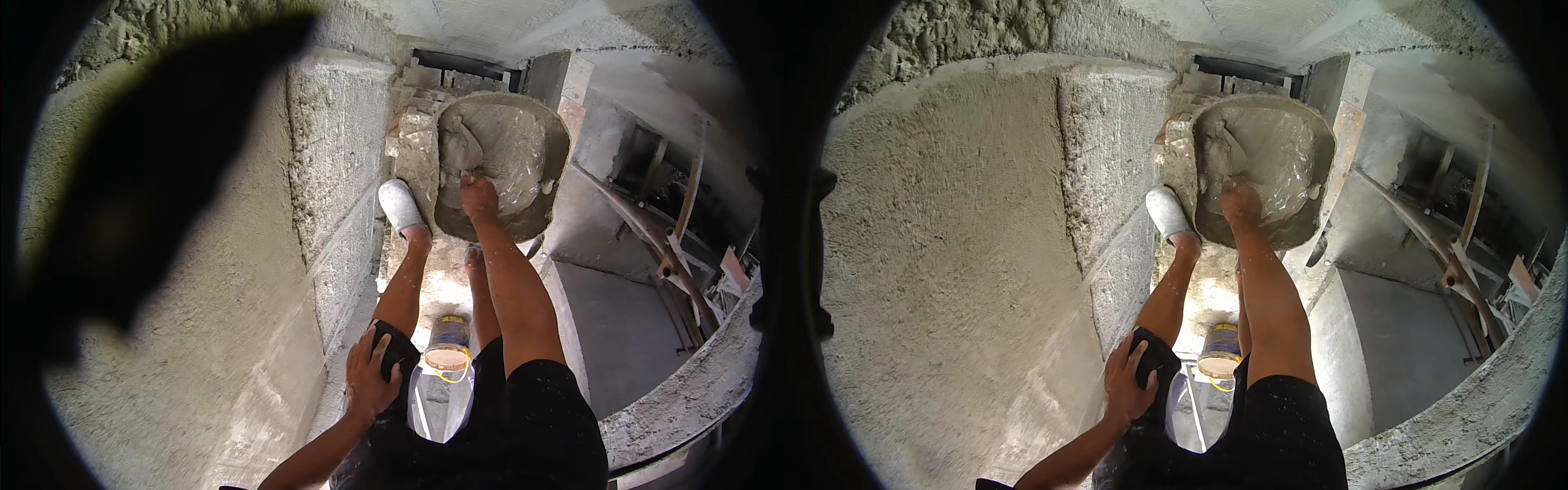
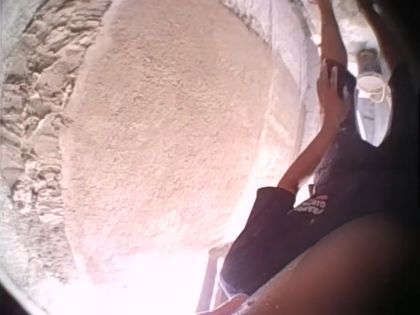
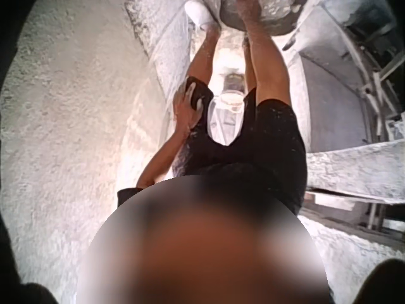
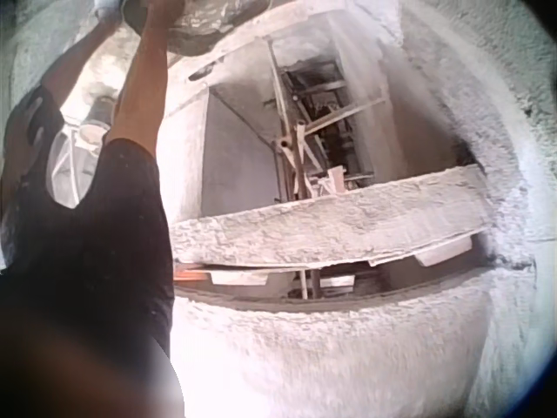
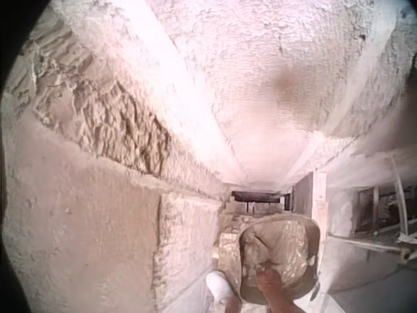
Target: The person scoops wet plaster from a bucket with a trowel and applies it to a vertical wall surface. They repeatedly smooth the plaster with the trowel, working on a section of the wall in a construction setting.
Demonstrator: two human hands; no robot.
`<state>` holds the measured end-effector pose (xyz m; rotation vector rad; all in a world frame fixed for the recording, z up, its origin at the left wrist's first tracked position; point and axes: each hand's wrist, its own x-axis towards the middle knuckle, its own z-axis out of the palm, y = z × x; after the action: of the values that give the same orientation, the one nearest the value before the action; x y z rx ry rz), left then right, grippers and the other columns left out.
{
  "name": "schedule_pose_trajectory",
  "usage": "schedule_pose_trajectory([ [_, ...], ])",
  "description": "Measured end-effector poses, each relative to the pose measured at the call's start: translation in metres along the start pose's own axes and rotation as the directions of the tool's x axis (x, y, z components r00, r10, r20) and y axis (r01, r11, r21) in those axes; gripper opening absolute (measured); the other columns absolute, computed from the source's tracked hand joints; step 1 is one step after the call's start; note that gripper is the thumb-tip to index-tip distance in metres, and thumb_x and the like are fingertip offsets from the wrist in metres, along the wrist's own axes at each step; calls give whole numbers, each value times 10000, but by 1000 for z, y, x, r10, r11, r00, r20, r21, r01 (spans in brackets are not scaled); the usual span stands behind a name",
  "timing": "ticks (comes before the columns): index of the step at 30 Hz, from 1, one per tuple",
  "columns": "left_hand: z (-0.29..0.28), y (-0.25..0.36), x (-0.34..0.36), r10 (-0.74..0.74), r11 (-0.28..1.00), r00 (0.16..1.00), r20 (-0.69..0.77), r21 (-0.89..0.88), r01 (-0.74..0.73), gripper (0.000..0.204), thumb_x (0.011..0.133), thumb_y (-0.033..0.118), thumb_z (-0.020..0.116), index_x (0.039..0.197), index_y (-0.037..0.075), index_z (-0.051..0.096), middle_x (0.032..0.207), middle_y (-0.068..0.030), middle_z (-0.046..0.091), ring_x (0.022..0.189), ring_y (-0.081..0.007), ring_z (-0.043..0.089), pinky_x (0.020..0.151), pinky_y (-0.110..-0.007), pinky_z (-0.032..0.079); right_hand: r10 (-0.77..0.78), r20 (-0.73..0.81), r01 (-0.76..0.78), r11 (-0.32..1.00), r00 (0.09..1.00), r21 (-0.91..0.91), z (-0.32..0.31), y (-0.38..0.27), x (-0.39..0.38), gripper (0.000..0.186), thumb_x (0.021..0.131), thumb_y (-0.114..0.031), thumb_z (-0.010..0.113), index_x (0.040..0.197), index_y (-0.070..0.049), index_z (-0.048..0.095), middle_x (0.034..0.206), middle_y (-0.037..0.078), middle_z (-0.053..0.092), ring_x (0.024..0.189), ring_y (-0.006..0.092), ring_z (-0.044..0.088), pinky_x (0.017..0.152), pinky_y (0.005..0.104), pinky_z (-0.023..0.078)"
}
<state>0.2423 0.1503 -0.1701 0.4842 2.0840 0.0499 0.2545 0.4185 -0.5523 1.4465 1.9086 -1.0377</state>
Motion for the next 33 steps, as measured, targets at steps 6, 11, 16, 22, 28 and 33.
schedule_pose_trajectory([
  [6,-2,1,2,24,999,1000,-13,34,-24,646,870,249,681,1471,103,493,1592,-215,368,1463,-404,368,1237,-531,255,140,288,-289,760,948,582,12,31,-17,335,987,-440,631,1053,-114,665,640,54,581,475,192,546,429,387,459],
  [11,-8,0,2,45,999,997,-56,19,-44,654,868,253,690,1469,93,490,1595,-207,372,1467,-405,363,1237,-525,256,104,323,-302,692,941,656,-47,42,-56,410,978,-381,665,1230,-58,637,576,13,531,388,140,453,364,325,370],
  [16,-13,-4,0,55,994,988,-147,-88,-68,700,841,245,737,1469,63,487,1550,-192,426,1409,-405,420,1197,-507,317,10,150,-115,692,989,713,-132,23,-144,344,995,-324,652,1149,-18,625,625,58,564,485,153,508,444,333,397],
  [22,-48,-16,-25,-203,936,967,-155,-319,145,732,897,370,703,1518,92,432,1613,-214,344,1429,-429,417,1194,-504,356,-110,72,-5,515,991,857,-279,-133,-294,56,948,-169,559,939,-118,581,676,31,575,478,140,530,419,296,440],
  [28,-109,-81,-96,-359,840,907,-221,-499,211,833,895,516,669,1530,45,407,1549,-252,448,1400,-402,486,1159,-456,417,-547,-316,395,29,775,918,-391,-371,-441,268,946,-120,535,1201,-43,565,799,61,591,585,138,563,491,278,479],
  [33,-93,-173,-157,-600,705,759,-253,-615,352,805,864,483,690,1475,7,473,1460,-268,541,1342,-408,540,1137,-452,437,-474,-644,444,-472,601,762,-437,-591,-538,377,954,-20,596,1300,-69,454,903,68,608,644,148,589,501,290,514],
])
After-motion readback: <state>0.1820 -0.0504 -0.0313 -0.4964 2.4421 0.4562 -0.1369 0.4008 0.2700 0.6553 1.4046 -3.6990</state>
